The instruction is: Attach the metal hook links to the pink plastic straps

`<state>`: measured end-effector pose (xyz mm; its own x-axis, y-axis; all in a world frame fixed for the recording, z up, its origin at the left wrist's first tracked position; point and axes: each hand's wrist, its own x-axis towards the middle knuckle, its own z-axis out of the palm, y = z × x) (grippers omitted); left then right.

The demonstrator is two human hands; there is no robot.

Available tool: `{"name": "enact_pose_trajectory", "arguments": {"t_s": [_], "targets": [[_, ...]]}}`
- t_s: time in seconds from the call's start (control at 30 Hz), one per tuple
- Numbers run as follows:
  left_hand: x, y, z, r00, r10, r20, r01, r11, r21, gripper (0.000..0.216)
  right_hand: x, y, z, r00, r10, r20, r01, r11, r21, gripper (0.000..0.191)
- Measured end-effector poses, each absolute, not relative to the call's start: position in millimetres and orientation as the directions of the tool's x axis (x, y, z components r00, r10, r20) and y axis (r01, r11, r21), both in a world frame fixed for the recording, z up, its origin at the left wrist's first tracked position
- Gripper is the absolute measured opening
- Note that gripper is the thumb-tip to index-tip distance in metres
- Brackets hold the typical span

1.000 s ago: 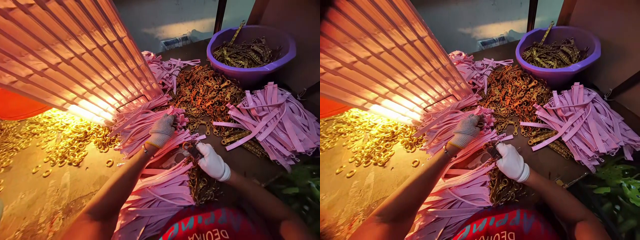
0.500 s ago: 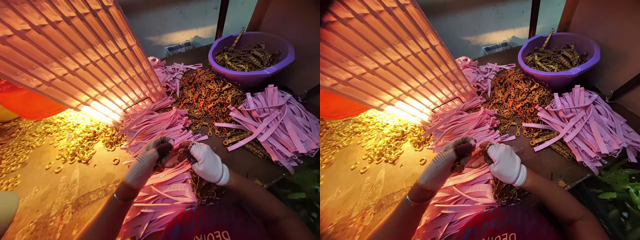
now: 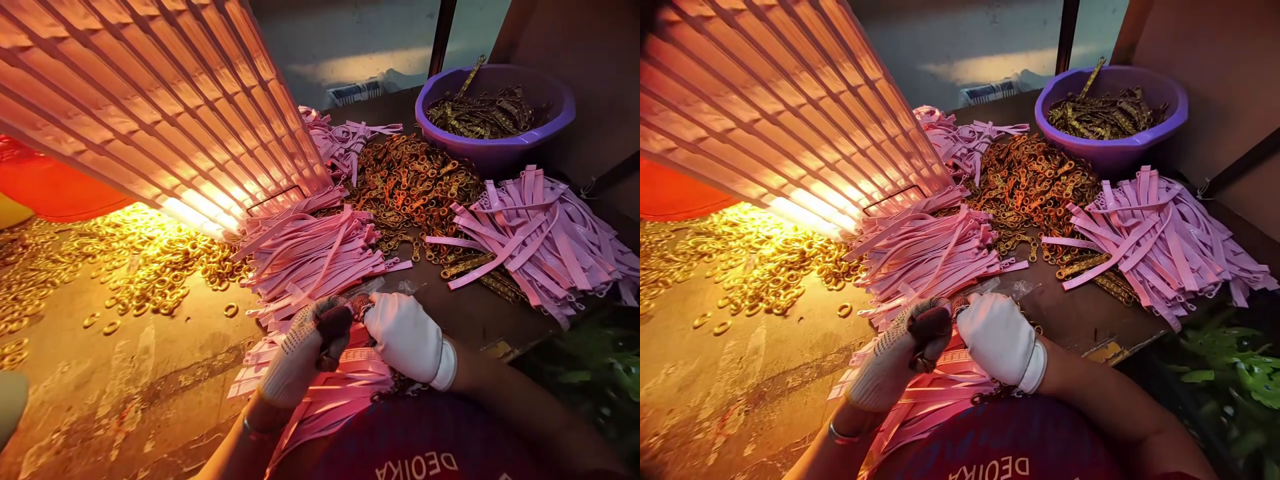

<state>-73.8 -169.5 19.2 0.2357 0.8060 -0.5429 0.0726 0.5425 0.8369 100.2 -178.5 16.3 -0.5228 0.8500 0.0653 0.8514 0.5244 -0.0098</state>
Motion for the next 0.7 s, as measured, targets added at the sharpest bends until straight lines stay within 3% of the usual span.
{"name": "enact_pose_trajectory", "arguments": {"t_s": [0.13,0.23,0.33,0.47,0.7], "targets": [[-73,-172,14,0.179,0.858,-0.482,0.189,0.451,0.872,0.035,98,-178,4,-0.522,0.850,0.076,0.849,0.526,-0.054,0.034],[-75,-171,2,0.182,0.936,-0.301,0.414,0.205,0.887,0.025,96,-176,-10,-0.445,0.889,0.104,0.886,0.454,-0.091,0.033],[-78,-169,-10,0.252,0.951,-0.177,0.509,0.025,0.860,0.015,97,-171,-14,-0.463,0.885,0.047,0.869,0.463,-0.172,0.025],[-82,-164,-16,0.225,0.934,-0.277,0.508,0.131,0.852,0.024,105,-164,-3,-0.532,0.845,-0.050,0.827,0.507,-0.243,0.024],[-75,-168,-18,0.178,0.901,-0.397,0.381,0.308,0.872,0.018,111,-157,-1,-0.540,0.829,-0.147,0.836,0.508,-0.208,0.019]]}}
